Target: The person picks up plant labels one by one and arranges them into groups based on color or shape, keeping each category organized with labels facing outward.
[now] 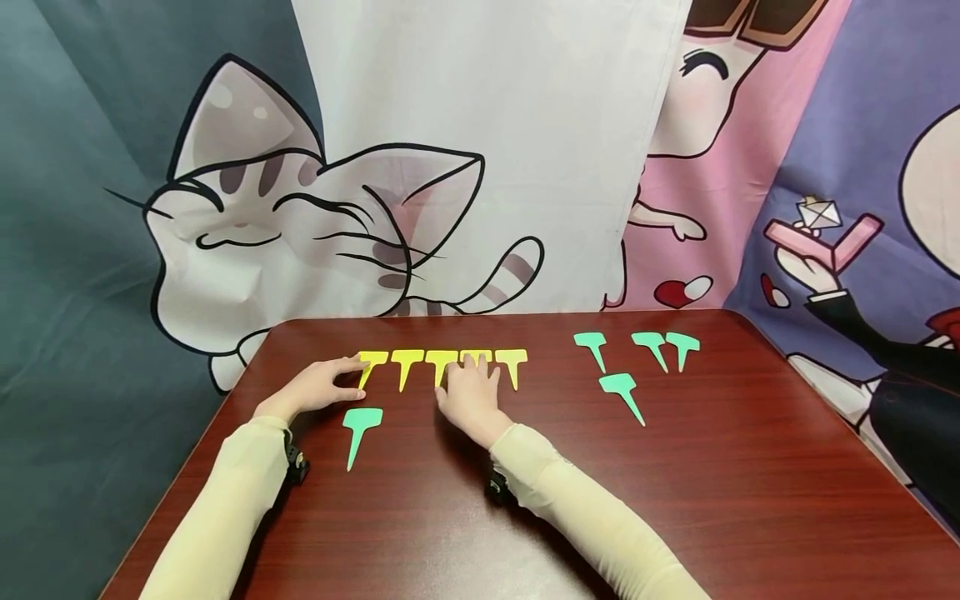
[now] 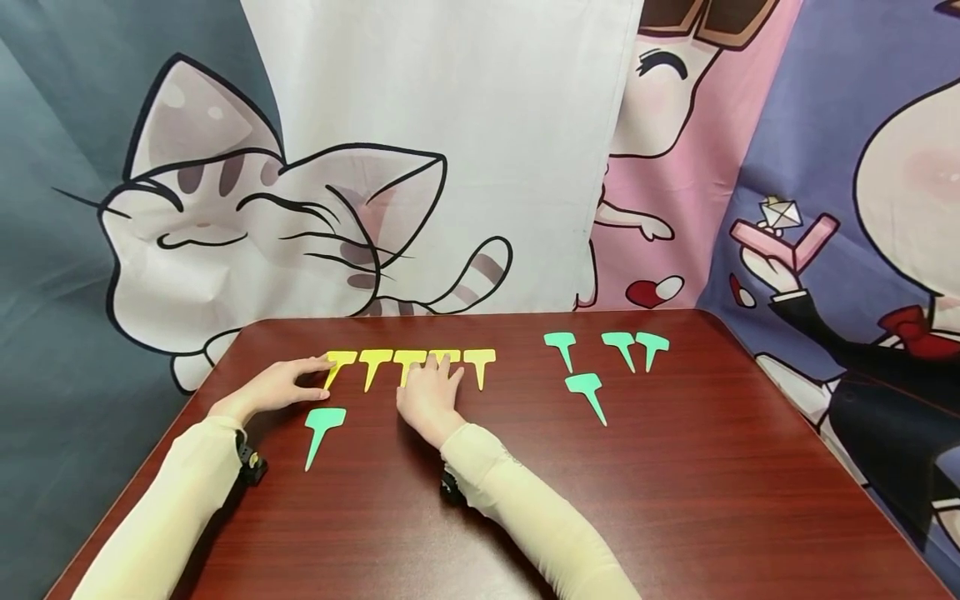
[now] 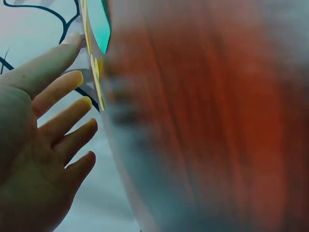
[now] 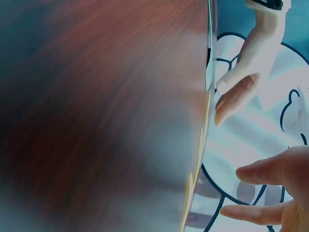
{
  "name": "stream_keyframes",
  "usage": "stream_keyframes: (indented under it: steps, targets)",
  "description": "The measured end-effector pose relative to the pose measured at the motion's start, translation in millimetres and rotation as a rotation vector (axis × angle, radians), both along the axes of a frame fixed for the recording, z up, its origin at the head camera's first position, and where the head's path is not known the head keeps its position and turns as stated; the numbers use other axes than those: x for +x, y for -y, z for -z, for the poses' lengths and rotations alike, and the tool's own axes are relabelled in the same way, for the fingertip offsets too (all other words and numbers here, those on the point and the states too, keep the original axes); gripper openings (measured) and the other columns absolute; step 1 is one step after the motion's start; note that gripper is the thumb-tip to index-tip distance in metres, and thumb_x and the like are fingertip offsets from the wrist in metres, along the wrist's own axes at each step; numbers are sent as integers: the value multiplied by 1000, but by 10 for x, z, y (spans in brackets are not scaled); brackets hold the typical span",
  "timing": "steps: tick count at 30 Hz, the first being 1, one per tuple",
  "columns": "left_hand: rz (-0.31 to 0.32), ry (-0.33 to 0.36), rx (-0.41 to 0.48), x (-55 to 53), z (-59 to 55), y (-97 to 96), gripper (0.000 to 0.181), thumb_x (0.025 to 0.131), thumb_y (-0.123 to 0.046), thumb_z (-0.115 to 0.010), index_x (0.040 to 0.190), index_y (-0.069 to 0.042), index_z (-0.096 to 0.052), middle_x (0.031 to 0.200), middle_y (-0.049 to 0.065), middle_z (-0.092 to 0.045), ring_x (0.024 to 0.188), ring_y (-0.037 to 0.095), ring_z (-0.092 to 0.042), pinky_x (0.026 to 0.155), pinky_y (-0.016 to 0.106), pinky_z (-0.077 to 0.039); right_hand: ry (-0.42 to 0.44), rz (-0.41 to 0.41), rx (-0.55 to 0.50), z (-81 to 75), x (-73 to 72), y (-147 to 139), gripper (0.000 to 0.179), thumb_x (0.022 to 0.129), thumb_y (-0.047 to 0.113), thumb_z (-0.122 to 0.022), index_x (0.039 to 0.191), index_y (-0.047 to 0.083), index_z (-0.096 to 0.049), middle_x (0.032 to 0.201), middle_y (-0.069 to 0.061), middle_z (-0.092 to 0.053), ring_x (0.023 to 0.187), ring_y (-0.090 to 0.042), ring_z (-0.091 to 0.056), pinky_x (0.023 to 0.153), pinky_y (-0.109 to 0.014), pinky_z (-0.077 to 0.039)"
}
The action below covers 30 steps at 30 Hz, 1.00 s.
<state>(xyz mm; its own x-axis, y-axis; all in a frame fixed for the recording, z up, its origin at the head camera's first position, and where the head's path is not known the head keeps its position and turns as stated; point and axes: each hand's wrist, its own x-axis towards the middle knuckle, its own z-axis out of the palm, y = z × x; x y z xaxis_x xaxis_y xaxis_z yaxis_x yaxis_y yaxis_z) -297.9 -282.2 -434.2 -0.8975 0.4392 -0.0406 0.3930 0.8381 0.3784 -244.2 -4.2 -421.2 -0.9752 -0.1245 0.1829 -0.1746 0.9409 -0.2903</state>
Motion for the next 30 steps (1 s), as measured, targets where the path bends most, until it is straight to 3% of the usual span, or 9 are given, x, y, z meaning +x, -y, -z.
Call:
stream_keyframes:
  steps: [11, 20, 30]
  targets:
    - [52, -56, -42, 172, -19, -43, 65, 87, -38, -66, 140, -6, -48, 145, 21, -42, 136, 42, -34, 110, 60, -24, 12, 25, 3, 23, -37, -315, 41, 88, 37, -64, 118, 9, -65, 134, -18, -53, 131, -41, -40, 104, -64, -30]
    - [77, -67, -61, 325, -42, -63, 68, 86, -42, -67, 140, -5, -48, 145, 22, -41, 135, 41, -36, 110, 59, -25, 41, -60, 2, 46, -90, -622, 43, 89, 38, -63, 119, 7, -61, 141, -21, -45, 136, -45, -32, 104, -68, -27]
    - [98, -60, -73, 477, -77, -65, 67, 86, -42, -66, 141, -7, -47, 146, 22, -40, 135, 41, -36, 109, 59, -26, 85, -62, 38, 26, -188, -982, 60, 92, 43, -57, 136, 3, -49, 146, -26, -37, 139, -44, -28, 106, -66, -26]
